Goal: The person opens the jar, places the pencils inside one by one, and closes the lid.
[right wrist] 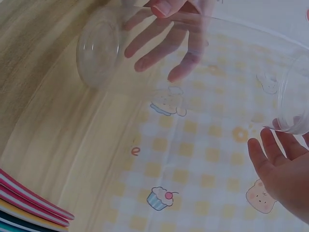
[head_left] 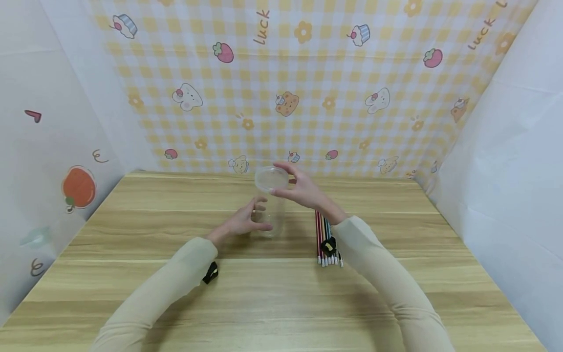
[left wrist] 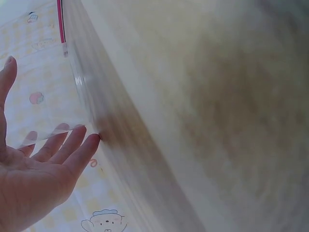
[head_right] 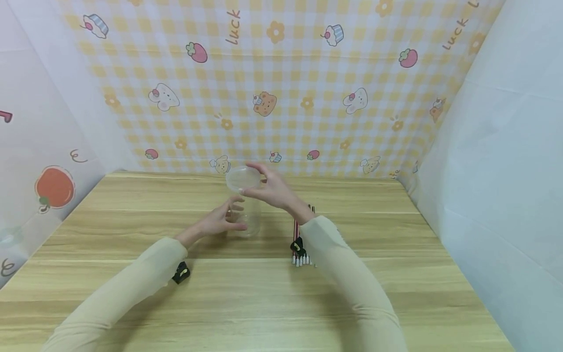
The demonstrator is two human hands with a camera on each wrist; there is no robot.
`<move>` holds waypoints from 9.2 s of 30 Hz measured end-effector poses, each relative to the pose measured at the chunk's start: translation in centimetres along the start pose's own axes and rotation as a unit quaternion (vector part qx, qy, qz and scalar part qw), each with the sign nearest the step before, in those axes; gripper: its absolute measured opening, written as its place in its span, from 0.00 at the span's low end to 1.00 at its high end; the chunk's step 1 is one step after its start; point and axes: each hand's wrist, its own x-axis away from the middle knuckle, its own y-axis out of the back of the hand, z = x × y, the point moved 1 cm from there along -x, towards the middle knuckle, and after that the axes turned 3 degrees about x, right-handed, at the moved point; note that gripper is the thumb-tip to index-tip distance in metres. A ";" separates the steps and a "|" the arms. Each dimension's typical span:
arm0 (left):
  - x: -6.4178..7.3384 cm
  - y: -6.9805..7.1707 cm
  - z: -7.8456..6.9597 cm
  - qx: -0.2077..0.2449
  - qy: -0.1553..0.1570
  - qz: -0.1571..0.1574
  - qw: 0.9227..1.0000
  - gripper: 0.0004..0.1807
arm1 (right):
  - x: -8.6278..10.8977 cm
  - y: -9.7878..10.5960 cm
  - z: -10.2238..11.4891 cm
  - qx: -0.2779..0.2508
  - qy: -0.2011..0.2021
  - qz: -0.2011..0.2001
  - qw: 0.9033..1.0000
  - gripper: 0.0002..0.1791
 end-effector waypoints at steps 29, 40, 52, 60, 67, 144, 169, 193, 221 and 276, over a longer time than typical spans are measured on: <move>-0.3 0.7 0.2 -0.028 -0.005 0.022 0.999 0.37 | -2.1 0.4 -3.7 -0.010 0.070 0.056 0.996 0.34; -0.2 0.6 0.1 -0.032 -0.007 0.024 0.999 0.39 | -1.9 0.4 -2.2 0.137 0.061 0.020 0.988 0.42; -0.2 0.5 0.2 -0.030 -0.008 0.024 0.999 0.46 | -2.2 -1.1 -1.6 0.302 0.078 -0.047 0.949 0.45; -0.2 0.6 0.0 -0.033 -0.032 0.027 0.999 0.49 | -2.4 -0.7 -2.2 0.237 0.106 -0.034 0.965 0.43; -0.2 0.6 0.0 -0.021 -0.013 0.026 0.999 0.42 | -2.2 -0.3 -2.7 0.191 0.155 -0.019 0.969 0.41; -0.1 0.6 0.3 -0.014 0.017 0.027 0.999 0.52 | -2.1 -2.1 -1.9 0.288 0.068 -0.078 0.952 0.49; 1.3 0.9 -3.2 0.011 -0.012 0.037 0.999 0.43 | -2.4 -1.0 -2.4 0.188 0.129 0.003 0.974 0.45; -0.3 0.6 0.4 -0.009 0.011 0.019 1.000 0.42 | -2.3 -2.0 -1.1 0.331 0.074 -0.065 0.939 0.47; -0.4 0.6 0.3 -0.012 0.002 0.016 1.000 0.44 | -2.4 -1.5 -0.8 0.294 0.077 -0.052 0.951 0.45; -0.5 0.7 0.7 -0.015 0.005 0.016 1.000 0.42 | -2.4 -2.4 -0.7 0.405 0.103 -0.135 0.898 0.39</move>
